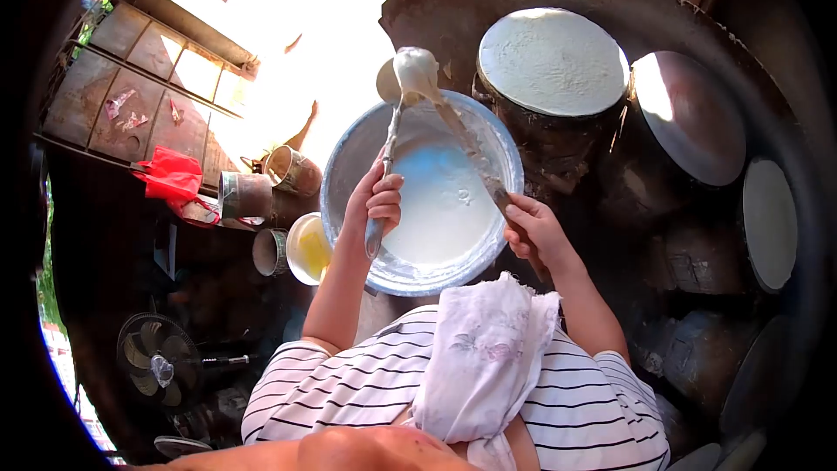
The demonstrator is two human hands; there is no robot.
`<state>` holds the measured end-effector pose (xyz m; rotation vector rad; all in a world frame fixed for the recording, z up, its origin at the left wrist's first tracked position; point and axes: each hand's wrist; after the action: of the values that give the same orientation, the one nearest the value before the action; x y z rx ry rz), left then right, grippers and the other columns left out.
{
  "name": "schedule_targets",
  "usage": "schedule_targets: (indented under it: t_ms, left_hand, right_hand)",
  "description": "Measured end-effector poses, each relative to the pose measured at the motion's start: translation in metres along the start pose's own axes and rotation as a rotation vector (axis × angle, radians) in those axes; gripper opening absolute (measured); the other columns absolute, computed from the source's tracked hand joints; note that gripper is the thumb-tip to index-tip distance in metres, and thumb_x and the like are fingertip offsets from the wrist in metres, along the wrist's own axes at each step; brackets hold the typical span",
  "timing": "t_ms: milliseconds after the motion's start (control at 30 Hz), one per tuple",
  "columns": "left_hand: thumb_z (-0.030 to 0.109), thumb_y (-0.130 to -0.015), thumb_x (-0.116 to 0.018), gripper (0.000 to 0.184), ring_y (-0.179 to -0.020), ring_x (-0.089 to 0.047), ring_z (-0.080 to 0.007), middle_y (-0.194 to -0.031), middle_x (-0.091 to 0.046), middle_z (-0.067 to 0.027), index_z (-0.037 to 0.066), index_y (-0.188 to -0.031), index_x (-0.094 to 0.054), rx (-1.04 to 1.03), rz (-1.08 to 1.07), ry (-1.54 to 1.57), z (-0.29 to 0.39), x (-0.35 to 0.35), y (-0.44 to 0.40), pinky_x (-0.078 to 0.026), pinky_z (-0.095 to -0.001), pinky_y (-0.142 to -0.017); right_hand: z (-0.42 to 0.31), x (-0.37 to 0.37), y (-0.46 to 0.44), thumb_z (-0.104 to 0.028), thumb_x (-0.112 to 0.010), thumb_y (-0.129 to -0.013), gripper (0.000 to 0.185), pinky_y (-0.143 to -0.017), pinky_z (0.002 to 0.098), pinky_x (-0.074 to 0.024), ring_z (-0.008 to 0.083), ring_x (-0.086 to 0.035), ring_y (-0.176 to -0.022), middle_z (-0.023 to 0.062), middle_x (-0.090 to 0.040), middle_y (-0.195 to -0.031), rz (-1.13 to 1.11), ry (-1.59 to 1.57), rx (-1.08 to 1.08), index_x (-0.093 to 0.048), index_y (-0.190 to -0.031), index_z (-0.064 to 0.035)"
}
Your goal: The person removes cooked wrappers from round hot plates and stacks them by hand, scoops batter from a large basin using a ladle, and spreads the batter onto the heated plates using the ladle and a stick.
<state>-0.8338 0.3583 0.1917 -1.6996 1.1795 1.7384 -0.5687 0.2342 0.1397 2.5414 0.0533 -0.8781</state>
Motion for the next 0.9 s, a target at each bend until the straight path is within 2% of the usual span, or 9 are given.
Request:
schedule_targets:
  t_ms: [200,333,433,533,600,667,733,867,900]
  left_hand:
    - [0.033,-0.100,-0.039,0.038,-0.039,-0.034,-0.0059,-0.052,-0.031,0.0044,0.010,-0.070,-0.037,0.316,-0.040,0.152,-0.044,-0.020,-0.077,-0.036,-0.0201,-0.036]
    - [0.028,-0.099,-0.042,0.034,-0.039,-0.033,-0.0068,-0.053,-0.033,0.0042,0.010,-0.069,-0.036,0.679,-0.199,0.017,-0.141,-0.066,-0.177,-0.036,-0.0216,-0.039]
    - [0.017,-0.094,-0.047,0.030,-0.042,-0.035,-0.0058,-0.054,-0.037,0.0019,0.010,-0.066,-0.038,0.830,-0.086,0.410,-0.235,-0.123,-0.225,-0.036,-0.0209,-0.039]
    - [0.016,-0.095,-0.045,0.029,-0.039,-0.037,-0.0056,-0.054,-0.038,0.0011,0.009,-0.067,-0.037,0.869,-0.197,0.470,-0.299,-0.133,-0.273,-0.037,-0.0200,-0.035]
    - [0.021,-0.097,-0.044,0.031,-0.038,-0.036,-0.0053,-0.051,-0.035,0.0027,0.009,-0.069,-0.037,0.909,-0.290,0.319,-0.325,-0.112,-0.316,-0.036,-0.0203,-0.035]
    - [0.022,-0.097,-0.045,0.031,-0.038,-0.035,-0.0054,-0.050,-0.035,0.0032,0.009,-0.070,-0.037,0.974,-0.212,0.270,-0.349,-0.108,-0.342,-0.035,-0.0201,-0.036]
    - [0.023,-0.095,-0.048,0.029,-0.039,-0.034,-0.0049,-0.050,-0.035,0.0038,0.009,-0.071,-0.039,1.028,-0.068,0.265,-0.369,-0.099,-0.378,-0.035,-0.0201,-0.037]
    - [0.022,-0.094,-0.050,0.024,-0.043,-0.038,-0.0068,-0.058,-0.037,0.0024,0.008,-0.077,-0.043,1.116,0.008,-0.077,-0.396,-0.045,-0.453,-0.035,-0.0207,-0.039]
    - [0.021,-0.094,-0.051,0.013,-0.044,-0.038,-0.0068,-0.058,-0.037,0.0028,0.009,-0.089,-0.049,0.895,-0.033,-0.405,-0.407,-0.038,-0.455,-0.034,-0.0210,-0.039]
  right_hand:
    - [-0.026,0.017,0.050,-0.022,-0.046,-0.097,0.034,-0.036,0.0200,-0.0336,0.0071,-0.041,-0.038,0.0034,-0.053,-0.059,0.293,-0.045,0.210,-0.051,-0.128,-0.0091]
    - [-0.092,0.076,0.058,-0.016,-0.059,-0.089,0.032,-0.055,0.0242,-0.0448,0.0130,-0.057,-0.060,0.0060,-0.061,-0.071,0.847,0.609,0.900,-0.061,-0.118,-0.0034]
    - [-0.093,0.119,0.070,-0.008,-0.065,-0.082,0.028,-0.069,0.0348,-0.0474,0.0270,-0.059,-0.072,0.0140,-0.062,-0.083,1.174,0.805,1.118,-0.065,-0.109,-0.0030]
    - [-0.023,0.168,0.126,-0.005,-0.068,-0.078,0.029,-0.065,0.0368,-0.0509,0.0326,-0.061,-0.076,0.0136,-0.060,-0.081,1.385,1.152,1.162,-0.064,-0.107,-0.0040]
    - [0.001,0.190,0.180,-0.009,-0.071,-0.077,0.037,-0.067,0.0343,-0.0525,0.0247,-0.064,-0.071,0.0106,-0.062,-0.078,1.403,1.070,0.772,-0.064,-0.113,-0.0042]
    - [0.015,0.246,0.189,-0.012,-0.069,-0.081,0.044,-0.060,0.0300,-0.0510,0.0138,-0.060,-0.063,0.0042,-0.059,-0.071,1.403,0.613,0.873,-0.057,-0.122,-0.0019]
    - [-0.051,0.240,0.218,-0.012,-0.065,-0.085,0.048,-0.051,0.0259,-0.0466,0.0071,-0.053,-0.057,-0.0005,-0.054,-0.066,1.282,0.107,0.642,-0.050,-0.129,-0.0007]
    - [-0.081,0.304,0.187,0.001,-0.060,-0.084,0.050,-0.049,0.0246,-0.0487,0.0089,-0.057,-0.059,0.0035,-0.056,-0.087,1.295,-0.127,0.674,-0.047,-0.133,-0.0044]
    - [-0.081,0.310,0.181,0.002,-0.060,-0.084,0.051,-0.050,0.0249,-0.0498,0.0095,-0.057,-0.062,0.0038,-0.056,-0.090,1.284,-0.172,0.681,-0.047,-0.132,-0.0054]
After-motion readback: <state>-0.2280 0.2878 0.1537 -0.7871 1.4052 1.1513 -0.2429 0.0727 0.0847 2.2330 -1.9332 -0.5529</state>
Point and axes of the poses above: each hand's wrist, its own y-axis away from the middle knuckle, its own x-axis out of the back of the hand, z = x × y
